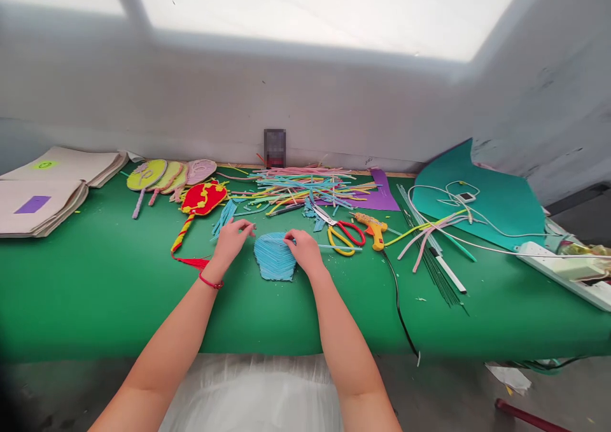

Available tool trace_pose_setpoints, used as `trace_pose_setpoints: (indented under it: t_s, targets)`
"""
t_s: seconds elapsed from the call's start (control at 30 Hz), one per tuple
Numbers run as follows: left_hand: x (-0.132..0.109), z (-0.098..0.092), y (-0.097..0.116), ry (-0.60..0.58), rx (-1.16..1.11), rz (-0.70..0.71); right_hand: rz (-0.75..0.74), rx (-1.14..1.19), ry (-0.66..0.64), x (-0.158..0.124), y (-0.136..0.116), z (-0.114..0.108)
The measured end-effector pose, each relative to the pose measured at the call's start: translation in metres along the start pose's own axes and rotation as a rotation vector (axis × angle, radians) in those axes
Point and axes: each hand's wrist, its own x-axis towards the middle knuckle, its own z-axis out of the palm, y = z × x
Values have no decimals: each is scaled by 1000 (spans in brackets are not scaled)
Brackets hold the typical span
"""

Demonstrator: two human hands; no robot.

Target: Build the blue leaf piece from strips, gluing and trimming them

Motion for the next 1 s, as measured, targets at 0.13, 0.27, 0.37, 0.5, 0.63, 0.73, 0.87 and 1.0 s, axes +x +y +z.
trace_pose_setpoints:
  t_s: [0.13,0.27,0.37,0.5,0.63,0.73,0.87,1.0]
  targets:
    - [-5,6,5,86,-27,62,-48,43,24,1,7,3]
    - [-3,8,0,60,57,67,-54,80,68,3,10,5]
    - [0,12,-3,-17,76,55,-42,88,107,6,11,7]
    - [-2,22,-5,-70,137,90,-3,54,144,9,16,11]
    - [-7,31,-6,-150,193,56,43,12,136,10,22,14]
    - [-7,32,-8,-167,149,63,63,26,148,10,23,17]
    - [-4,29,-8,-111,0,71,89,86,183,10,22,18]
    - [-3,29,-5,-157,-173,-37,105,138,226,10,19,17]
